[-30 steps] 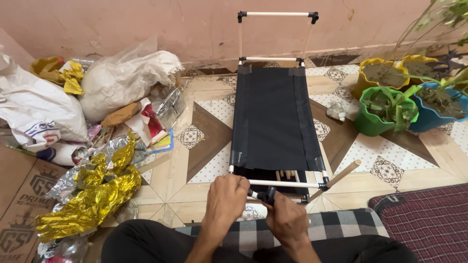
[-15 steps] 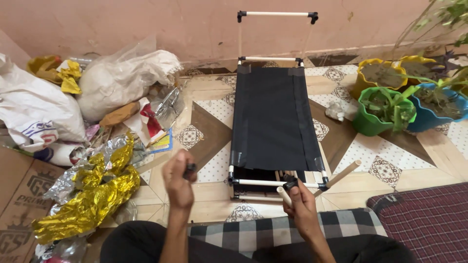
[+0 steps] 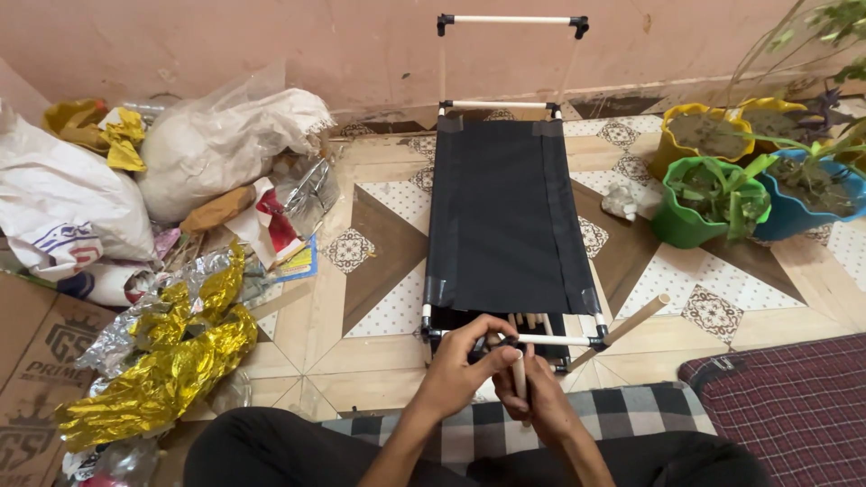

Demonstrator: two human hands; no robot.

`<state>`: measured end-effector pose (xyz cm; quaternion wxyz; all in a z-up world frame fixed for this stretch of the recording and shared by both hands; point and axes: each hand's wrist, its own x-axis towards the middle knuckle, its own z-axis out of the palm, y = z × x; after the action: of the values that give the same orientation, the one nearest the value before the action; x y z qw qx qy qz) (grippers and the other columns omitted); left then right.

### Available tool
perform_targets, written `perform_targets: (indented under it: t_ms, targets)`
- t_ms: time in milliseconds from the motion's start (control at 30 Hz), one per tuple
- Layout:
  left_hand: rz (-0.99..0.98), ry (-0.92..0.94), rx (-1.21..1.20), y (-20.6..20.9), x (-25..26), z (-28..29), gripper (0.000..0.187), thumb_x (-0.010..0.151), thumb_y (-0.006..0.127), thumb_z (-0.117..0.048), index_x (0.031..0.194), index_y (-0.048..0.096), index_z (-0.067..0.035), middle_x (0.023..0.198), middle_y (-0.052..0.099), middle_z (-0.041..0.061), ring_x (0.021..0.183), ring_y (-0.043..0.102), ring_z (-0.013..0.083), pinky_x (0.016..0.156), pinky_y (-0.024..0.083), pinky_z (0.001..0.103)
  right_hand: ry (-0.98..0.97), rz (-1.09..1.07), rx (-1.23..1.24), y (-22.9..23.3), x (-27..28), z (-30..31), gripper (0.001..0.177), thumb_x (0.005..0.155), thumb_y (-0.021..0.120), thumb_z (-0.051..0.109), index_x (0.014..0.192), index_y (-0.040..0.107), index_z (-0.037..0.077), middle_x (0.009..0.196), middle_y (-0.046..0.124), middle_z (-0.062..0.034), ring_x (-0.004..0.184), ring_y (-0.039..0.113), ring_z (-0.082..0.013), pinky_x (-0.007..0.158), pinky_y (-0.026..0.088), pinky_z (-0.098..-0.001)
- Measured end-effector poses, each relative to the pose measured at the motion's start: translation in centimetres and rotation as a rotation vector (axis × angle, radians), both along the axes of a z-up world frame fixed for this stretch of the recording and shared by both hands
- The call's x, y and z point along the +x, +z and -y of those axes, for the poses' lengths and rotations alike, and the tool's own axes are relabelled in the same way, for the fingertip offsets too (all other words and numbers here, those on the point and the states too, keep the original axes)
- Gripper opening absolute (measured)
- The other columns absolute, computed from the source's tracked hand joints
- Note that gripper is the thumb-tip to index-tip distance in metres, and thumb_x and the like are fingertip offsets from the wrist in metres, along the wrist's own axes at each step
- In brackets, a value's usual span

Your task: The person assembles a small black fabric stand by inserting white poles into black corner connectors and securing the fabric. They repeatedly insert and remove poles to adjust the frame, then fold the fabric and place it inside the stand.

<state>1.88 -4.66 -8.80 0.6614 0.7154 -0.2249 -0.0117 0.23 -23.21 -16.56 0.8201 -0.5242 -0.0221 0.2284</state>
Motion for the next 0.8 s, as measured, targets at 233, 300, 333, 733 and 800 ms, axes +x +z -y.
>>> perform_targets:
  t_ms: [233, 300, 333, 733, 800]
  targets:
    - [-0.697, -0.018, -0.568, -2.9, -1.2, 1.1, 0.028, 0.090, 0.072, -0.032, 0.109, 0.061, -0.014, 0.070, 0.057, -0.002, 0.051, 0.048, 0.0061, 0.043, 0.032, 0.020, 0.120, -0.012, -0.316, 0.6, 0.7, 4.6, 0.074, 0.091, 0.024, 0.069, 0.084, 0.062, 0.006, 0.058, 0.056, -0.0004, 0.040, 0.032, -0.0109, 0.037, 0.021, -0.0292]
    - [-0.887, 0.051, -0.627, -4.7, -2.3, 2.5, 0.026, 0.090, 0.066, -0.035, 0.104, 0.063, -0.014, 0.068, 0.057, -0.003, 0.050, 0.049, 0.0066, 0.040, 0.031, 0.020, 0.169, 0.151, -0.195, 1.5, 0.3, 7.3, 0.079, 0.095, 0.030, 0.071, 0.085, 0.066, 0.002, 0.055, 0.046, 0.0028, 0.040, 0.031, -0.0088, 0.036, 0.023, -0.0279]
    - [-0.979, 0.084, -0.657, -5.8, -2.8, 3.2, 0.026, 0.089, 0.063, -0.036, 0.101, 0.063, -0.014, 0.066, 0.057, -0.003, 0.049, 0.050, 0.0068, 0.038, 0.031, 0.020, 0.191, 0.235, -0.137, 1.9, 0.3, 8.3, 0.081, 0.097, 0.033, 0.072, 0.085, 0.068, 0.000, 0.054, 0.042, 0.0042, 0.041, 0.030, -0.0077, 0.036, 0.023, -0.0272]
    - [-1.157, 0.320, -1.008, -23.6, 5.3, 7.3, 0.026, 0.092, 0.058, -0.023, 0.102, 0.056, 0.002, 0.089, 0.062, 0.015, 0.081, 0.066, 0.0267, 0.070, 0.064, 0.037, 0.529, 0.190, -0.560, 2.2, -0.7, 10.8, 0.036, 0.098, 0.060, 0.036, 0.114, 0.074, 0.007, 0.085, 0.071, 0.0022, 0.067, 0.058, -0.0044, 0.059, 0.048, -0.0198]
    - [-1.112, 0.362, -0.808, -25.3, 7.0, 5.8, 0.025, 0.096, 0.054, -0.022, 0.107, 0.054, 0.001, 0.099, 0.066, 0.013, 0.089, 0.073, 0.0253, 0.062, 0.045, 0.030, 0.547, 0.019, -0.630, 0.9, 0.3, 8.5, 0.030, 0.103, 0.054, 0.024, 0.113, 0.075, 0.006, 0.071, 0.064, -0.0013, 0.054, 0.053, -0.0092, 0.048, 0.043, -0.0247]
